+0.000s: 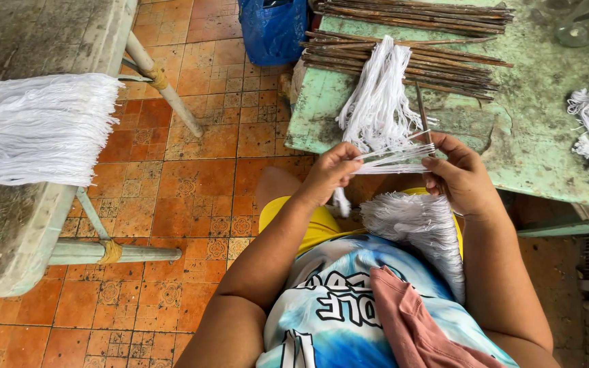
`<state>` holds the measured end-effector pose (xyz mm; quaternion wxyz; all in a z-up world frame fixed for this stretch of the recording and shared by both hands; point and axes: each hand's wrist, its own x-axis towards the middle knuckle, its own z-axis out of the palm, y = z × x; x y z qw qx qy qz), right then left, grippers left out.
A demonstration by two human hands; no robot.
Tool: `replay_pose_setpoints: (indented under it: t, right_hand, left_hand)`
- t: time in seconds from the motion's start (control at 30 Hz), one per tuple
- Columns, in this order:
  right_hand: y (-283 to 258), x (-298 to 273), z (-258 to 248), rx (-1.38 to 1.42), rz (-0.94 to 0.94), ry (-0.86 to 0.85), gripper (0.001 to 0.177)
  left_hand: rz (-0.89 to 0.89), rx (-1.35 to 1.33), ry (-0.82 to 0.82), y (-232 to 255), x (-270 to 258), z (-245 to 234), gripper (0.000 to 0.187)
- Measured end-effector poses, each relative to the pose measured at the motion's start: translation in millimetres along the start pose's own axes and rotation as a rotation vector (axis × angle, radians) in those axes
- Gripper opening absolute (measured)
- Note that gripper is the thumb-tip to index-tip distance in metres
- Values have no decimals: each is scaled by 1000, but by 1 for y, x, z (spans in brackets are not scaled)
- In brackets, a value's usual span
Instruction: Tying bundles of white cotton yarn onto wooden sticks to prepare candle wicks
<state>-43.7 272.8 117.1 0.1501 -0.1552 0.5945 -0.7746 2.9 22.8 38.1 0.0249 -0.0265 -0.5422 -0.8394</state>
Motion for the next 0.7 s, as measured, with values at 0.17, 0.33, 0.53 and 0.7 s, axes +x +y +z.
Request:
replay_pose_setpoints:
  t: [0.17,0.33,0.53,0.7]
  right_hand:
    - [-11,-4,-2,21,33,-55,50]
    - [-15,-3,-1,27,59,-167,66]
    - [-6,5,-4,14,58,-159,60]
    - [-13,0,3,57,54,-133,52]
  left_hand:
    - [-41,-20,-3,7,-13,-27,16]
    - [-52,-62,47,23,-26,-32,11]
    - [-16,-90,111,30,-20,-27,13]
    - [-21,-154,128,28,-16,-22,17]
